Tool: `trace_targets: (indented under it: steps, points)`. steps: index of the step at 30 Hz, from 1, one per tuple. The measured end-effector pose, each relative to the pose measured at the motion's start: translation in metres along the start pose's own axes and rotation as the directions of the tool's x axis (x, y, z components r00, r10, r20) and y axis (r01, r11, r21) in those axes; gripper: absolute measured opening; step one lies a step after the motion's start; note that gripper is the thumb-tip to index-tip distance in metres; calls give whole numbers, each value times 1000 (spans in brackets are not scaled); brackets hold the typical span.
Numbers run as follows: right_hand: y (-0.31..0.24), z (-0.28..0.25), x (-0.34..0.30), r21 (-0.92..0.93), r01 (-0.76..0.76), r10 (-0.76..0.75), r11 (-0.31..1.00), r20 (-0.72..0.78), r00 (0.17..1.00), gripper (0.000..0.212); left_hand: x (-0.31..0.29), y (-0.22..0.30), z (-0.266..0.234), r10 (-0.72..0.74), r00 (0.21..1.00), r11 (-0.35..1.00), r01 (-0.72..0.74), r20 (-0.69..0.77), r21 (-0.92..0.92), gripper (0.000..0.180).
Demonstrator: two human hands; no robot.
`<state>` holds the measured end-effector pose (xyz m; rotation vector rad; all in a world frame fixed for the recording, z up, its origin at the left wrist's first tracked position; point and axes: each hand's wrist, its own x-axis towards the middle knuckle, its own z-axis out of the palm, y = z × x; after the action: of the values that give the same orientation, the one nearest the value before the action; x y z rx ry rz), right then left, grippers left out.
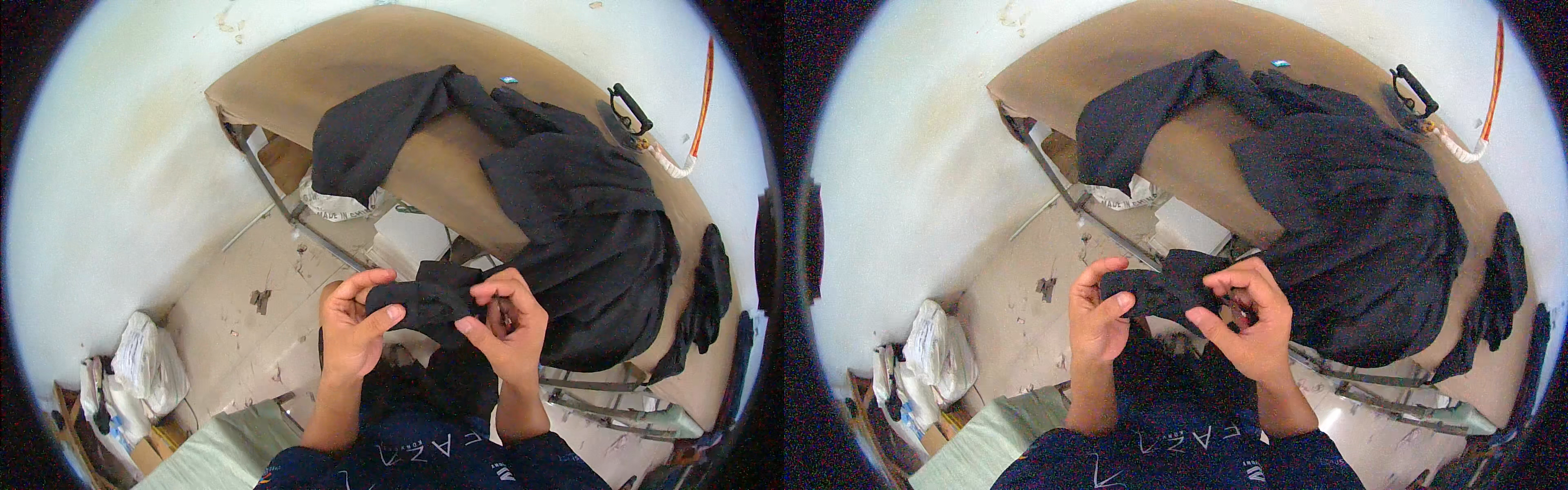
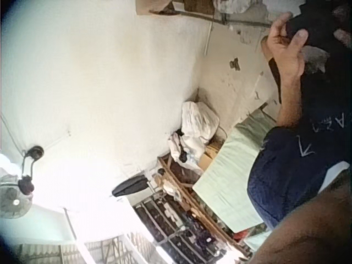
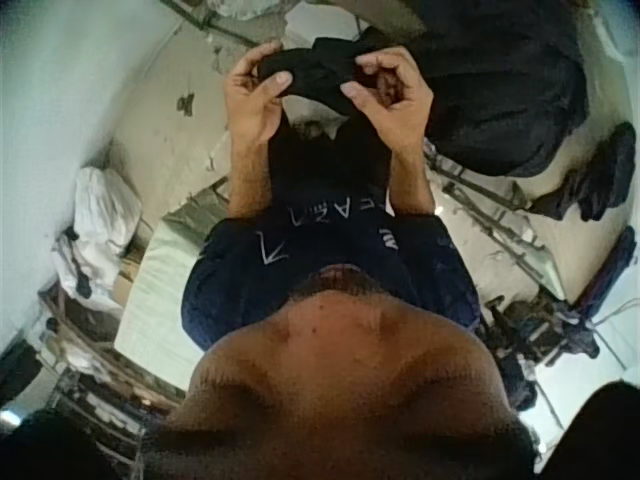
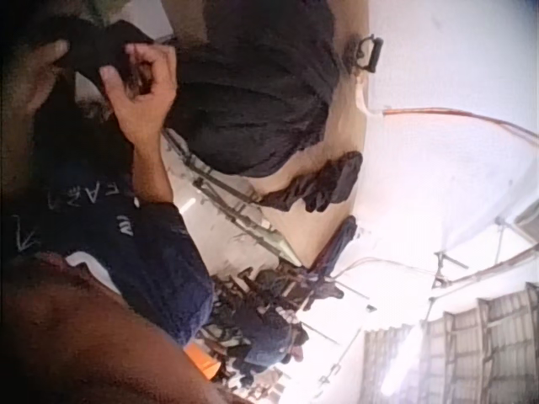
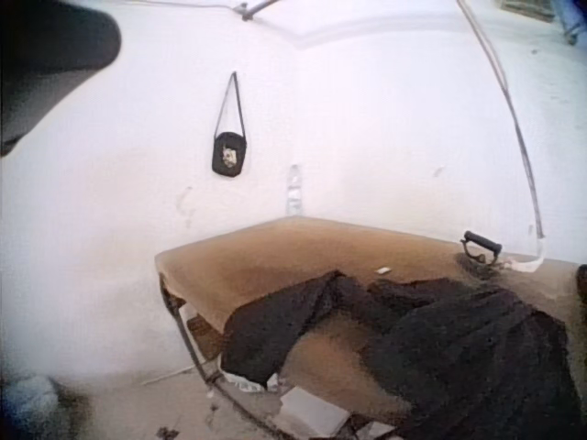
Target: The person trims loose threads and edges from a black garment using small scissors. They repeatedly pick up the garment, cut small sections, and place it back on the ironing board.
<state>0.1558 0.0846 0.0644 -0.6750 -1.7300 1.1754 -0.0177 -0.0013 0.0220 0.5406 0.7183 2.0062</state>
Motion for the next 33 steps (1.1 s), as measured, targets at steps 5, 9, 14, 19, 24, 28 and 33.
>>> trace_targets:
  steps: [5,9,14,19,24,28,33]
  points:
    - [-6,-1,15,-124,240,-224,963,130,966,45,-1,-9,5,224,968,917,-248,111,314,35]
    - [0,0,13,-246,367,-351,897,107,930,24,3,-3,8,395,797,566,-603,457,562,36]
    - [6,0,10,-342,548,-574,763,30,818,18,10,-12,26,466,768,313,-607,439,731,36]
    - [19,1,6,-292,636,-643,715,82,761,13,6,-24,11,573,768,385,-560,285,734,27]
    - [27,-1,0,-370,622,-666,690,10,746,12,13,-23,0,643,741,449,-571,195,687,27]
    - [32,1,-3,-359,617,-678,700,-62,733,11,1,-35,18,436,888,836,-338,-148,432,25]
    - [32,-3,-2,-370,725,-756,581,85,649,15,-23,-7,27,-407,909,863,415,91,-287,31]
